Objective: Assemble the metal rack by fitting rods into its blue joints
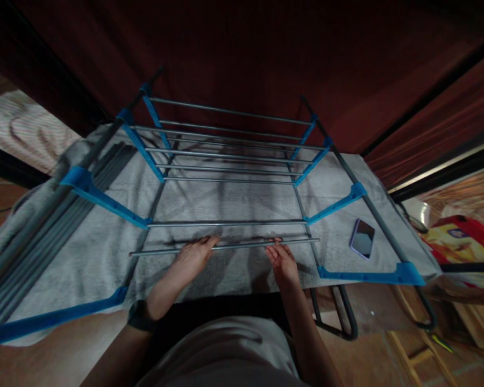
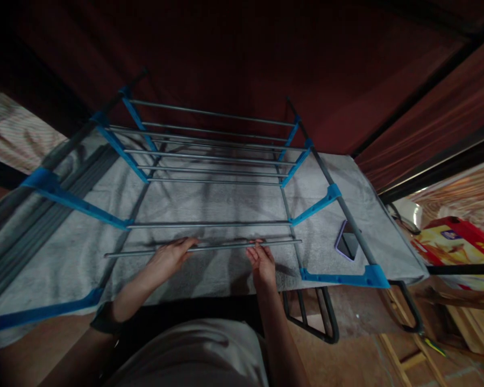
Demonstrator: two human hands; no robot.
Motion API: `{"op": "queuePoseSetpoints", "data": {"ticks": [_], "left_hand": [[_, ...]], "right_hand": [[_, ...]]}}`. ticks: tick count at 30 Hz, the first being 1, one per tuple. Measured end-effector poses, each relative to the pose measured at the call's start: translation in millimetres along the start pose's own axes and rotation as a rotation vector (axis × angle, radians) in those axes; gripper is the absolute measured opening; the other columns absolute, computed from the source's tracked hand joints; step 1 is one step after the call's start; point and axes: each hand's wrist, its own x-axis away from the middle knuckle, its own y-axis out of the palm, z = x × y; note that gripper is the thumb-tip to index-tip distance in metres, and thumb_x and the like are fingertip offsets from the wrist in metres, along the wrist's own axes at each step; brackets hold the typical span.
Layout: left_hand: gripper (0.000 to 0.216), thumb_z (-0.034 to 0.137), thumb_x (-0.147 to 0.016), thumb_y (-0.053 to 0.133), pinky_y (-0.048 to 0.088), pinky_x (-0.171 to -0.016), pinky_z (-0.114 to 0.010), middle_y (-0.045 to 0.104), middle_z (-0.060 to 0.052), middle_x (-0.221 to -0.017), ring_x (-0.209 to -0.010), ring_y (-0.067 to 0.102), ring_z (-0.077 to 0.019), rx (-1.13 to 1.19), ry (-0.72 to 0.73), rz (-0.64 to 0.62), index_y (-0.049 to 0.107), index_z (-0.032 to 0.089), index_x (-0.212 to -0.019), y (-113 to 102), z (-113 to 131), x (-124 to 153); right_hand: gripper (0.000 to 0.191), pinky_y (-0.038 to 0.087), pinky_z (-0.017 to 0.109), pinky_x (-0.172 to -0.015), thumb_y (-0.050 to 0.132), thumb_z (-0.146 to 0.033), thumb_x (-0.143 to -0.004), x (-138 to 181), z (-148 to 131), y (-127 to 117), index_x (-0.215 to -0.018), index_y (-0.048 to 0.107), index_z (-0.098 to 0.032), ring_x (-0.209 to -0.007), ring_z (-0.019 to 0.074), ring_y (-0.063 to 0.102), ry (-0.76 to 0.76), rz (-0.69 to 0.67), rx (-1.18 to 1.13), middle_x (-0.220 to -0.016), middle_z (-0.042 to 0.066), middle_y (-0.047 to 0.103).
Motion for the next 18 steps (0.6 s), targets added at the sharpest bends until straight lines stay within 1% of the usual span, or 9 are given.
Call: {"op": "queuePoseSetpoints", "data": {"ticks": [2,5,7,9,12,14,16,18], "left_hand": [[0.036,0.011,-0.098,0.047,0.059,-0.093,-0.038,0.08,-0.011,-0.118,-0.106,0.077,-0.0263,-0.006,-0.031,-0.004,0.07,0.022,-0.124,-1.9,-6.8,4.3],[0.031,0.012,-0.099,0.049,0.058,-0.093,-0.038,0.079,-0.01,-0.114,-0.103,0.076,-0.0255,0.004,-0.056,0.031,0.07,0.023,-0.117,-3.6,-15.5,12.2],[0.028,0.015,-0.1,0.049,0.057,-0.095,-0.04,0.079,-0.01,-0.113,-0.104,0.075,-0.0265,0.005,-0.061,0.05,0.071,0.022,-0.115,-5.1,-18.3,17.7],[0.027,0.017,-0.102,0.048,0.056,-0.098,-0.043,0.077,-0.011,-0.112,-0.106,0.074,-0.0281,-0.003,-0.049,0.055,0.072,0.021,-0.114,-5.8,-18.5,22.3],[0.033,0.013,-0.102,0.045,0.055,-0.101,-0.048,0.076,-0.012,-0.113,-0.104,0.072,-0.0293,-0.03,-0.029,0.057,0.073,0.022,-0.115,-2.2,-16.8,26.1],[0.038,0.008,-0.099,0.044,0.054,-0.103,-0.05,0.077,-0.012,-0.114,-0.104,0.072,-0.0299,-0.055,-0.024,0.062,0.074,0.023,-0.117,3.1,-16.0,27.4],[0.043,0.006,-0.099,0.043,0.053,-0.106,-0.051,0.077,-0.012,-0.118,-0.11,0.072,-0.0299,-0.09,-0.009,0.07,0.073,0.024,-0.124,8.7,-15.4,28.8],[0.048,0.004,-0.099,0.042,0.051,-0.112,-0.049,0.075,-0.012,-0.127,-0.119,0.07,-0.0287,-0.121,0.0,0.078,0.07,0.023,-0.133,12.6,-13.9,30.6]], "right_hand": [[0.036,0.063,0.035,-0.087,0.096,-0.033,-0.066,-3.5,-2.3,-4.6,-0.093,0.073,-0.025,-0.086,0.0162,0.074,-0.01,0.025,-0.014,-0.093,-0.001,0.079],[0.034,0.064,0.033,-0.089,0.095,-0.035,-0.067,-7.4,-5.3,-11.6,-0.089,0.071,-0.024,-0.089,0.0155,0.074,-0.021,0.045,-0.002,-0.095,-0.001,0.078],[0.034,0.064,0.032,-0.091,0.095,-0.036,-0.068,-9.6,-6.0,-16.4,-0.087,0.069,-0.025,-0.091,0.0148,0.074,-0.024,0.052,0.023,-0.095,-0.001,0.077],[0.034,0.064,0.035,-0.096,0.094,-0.039,-0.068,-11.7,-5.3,-21.0,-0.086,0.068,-0.025,-0.095,0.0156,0.075,-0.027,0.067,0.056,-0.095,-0.001,0.076],[0.034,0.061,0.043,-0.107,0.091,-0.043,-0.07,-14.5,-2.6,-26.4,-0.09,0.069,-0.026,-0.104,0.0189,0.075,-0.029,0.082,0.104,-0.097,0.0,0.076],[0.033,0.058,0.049,-0.113,0.087,-0.046,-0.074,-15.7,-0.8,-29.3,-0.093,0.07,-0.025,-0.109,0.0212,0.075,-0.049,0.062,0.146,-0.101,0.003,0.076],[0.03,0.055,0.052,-0.117,0.082,-0.047,-0.078,-16.4,0.1,-32.1,-0.094,0.071,-0.026,-0.114,0.023,0.074,-0.082,0.031,0.199,-0.106,0.005,0.077],[0.026,0.054,0.054,-0.118,0.078,-0.048,-0.081,-17.1,-0.2,-35.0,-0.093,0.071,-0.026,-0.116,0.0241,0.074,-0.106,0.017,0.24,-0.109,0.007,0.077]]}}
